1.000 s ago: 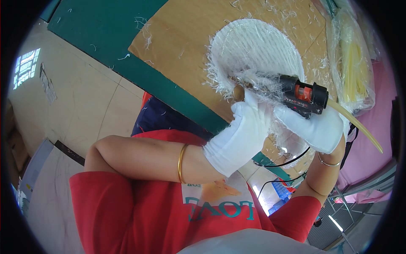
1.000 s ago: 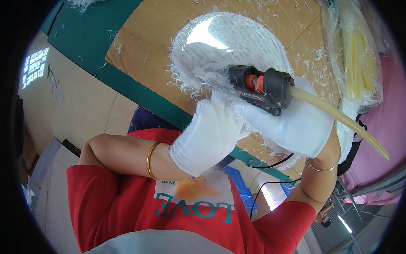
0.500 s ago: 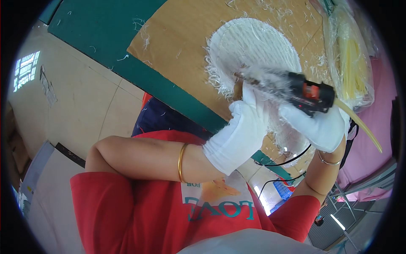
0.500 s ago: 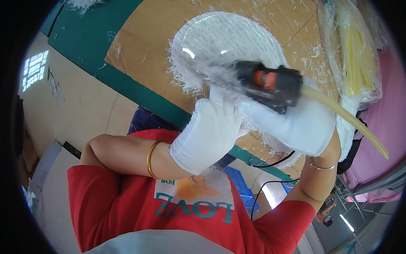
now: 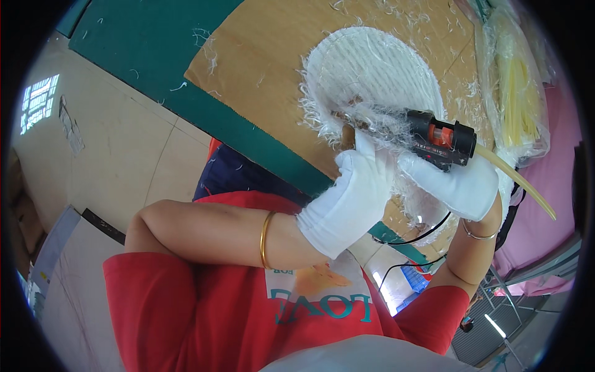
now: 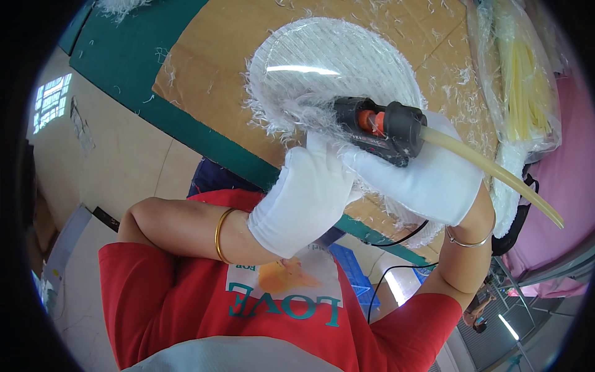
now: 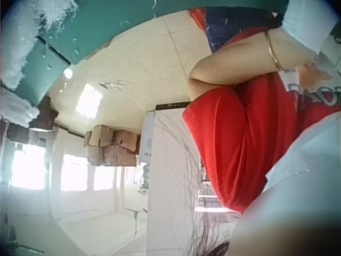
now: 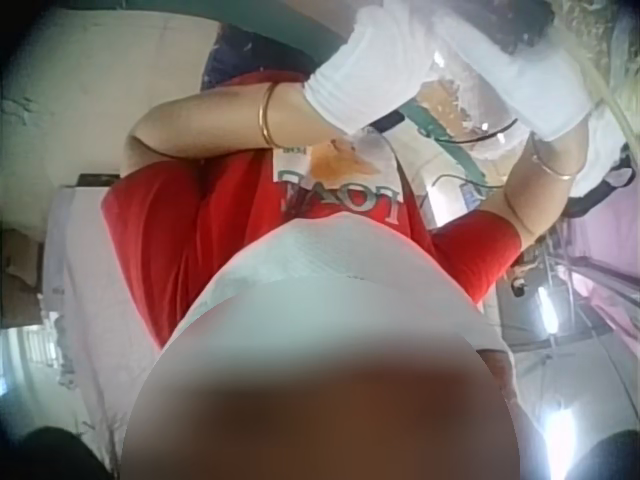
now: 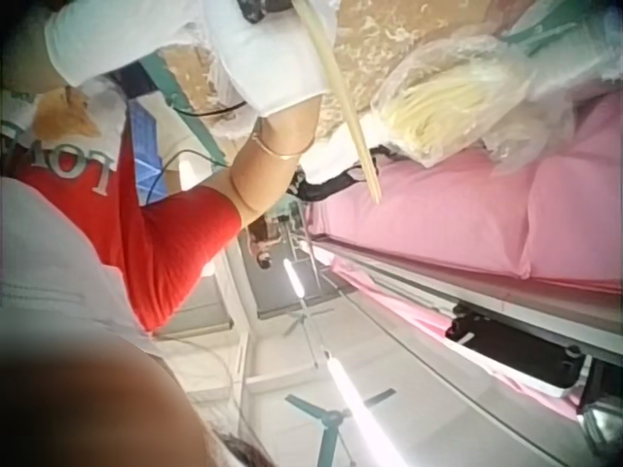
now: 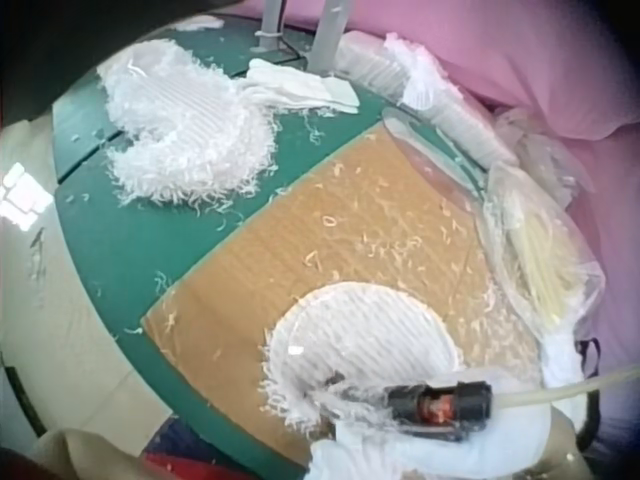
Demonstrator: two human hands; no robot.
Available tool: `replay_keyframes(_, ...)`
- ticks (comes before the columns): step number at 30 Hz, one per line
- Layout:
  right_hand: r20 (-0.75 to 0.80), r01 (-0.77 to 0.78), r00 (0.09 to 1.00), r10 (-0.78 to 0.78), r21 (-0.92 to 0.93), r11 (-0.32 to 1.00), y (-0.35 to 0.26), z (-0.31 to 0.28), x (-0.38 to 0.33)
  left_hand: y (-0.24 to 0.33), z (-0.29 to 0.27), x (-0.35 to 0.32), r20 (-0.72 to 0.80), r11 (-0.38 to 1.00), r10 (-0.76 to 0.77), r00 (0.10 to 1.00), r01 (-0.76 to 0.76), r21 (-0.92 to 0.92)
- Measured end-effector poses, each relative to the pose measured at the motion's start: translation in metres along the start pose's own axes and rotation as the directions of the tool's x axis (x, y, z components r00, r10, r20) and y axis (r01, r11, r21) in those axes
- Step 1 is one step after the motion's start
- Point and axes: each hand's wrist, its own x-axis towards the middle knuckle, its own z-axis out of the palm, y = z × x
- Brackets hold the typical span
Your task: Using a hot glue gun to attach white synthetic hair to a transparent plastic template on a manual workstation.
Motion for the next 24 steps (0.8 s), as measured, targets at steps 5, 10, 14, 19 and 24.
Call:
replay_keyframes(5, -0.036, 0.067, 0.997, -0.067, -0.002, 0.998, 0.009, 0.0, 0.006, -0.005, 0.005, 0.005, -0.085, 0.996, -0.012, 0.996, 0.019, 0.082)
replay_keyframes(10, -0.088, 0.001, 0.996, -0.004, -0.036, 0.999, 0.009, -0.004, 0.008, -0.005, 0.004, 0.005, -0.046, 0.995, -0.057, 0.997, 0.061, 0.081)
replay_keyframes(14, -0.129, -0.005, 0.992, -0.005, -0.081, 0.997, 0.014, -0.003, 0.007, -0.004, 0.004, 0.006, -0.017, 0.993, -0.051, 0.999, 0.053, 0.106)
replay_keyframes(19, -0.097, -0.074, 0.993, 0.068, -0.066, 0.995, 0.006, -0.01, 0.008, -0.004, 0.003, 0.006, 0.016, 0.993, -0.045, 0.999, 0.043, 0.11)
replay_keyframes(24, -0.165, -0.059, 0.985, 0.048, -0.064, 0.996, 0.016, -0.01, 0.002, -0.001, 0.006, 0.005, -0.05, 0.991, -0.063, 0.997, 0.068, 0.111)
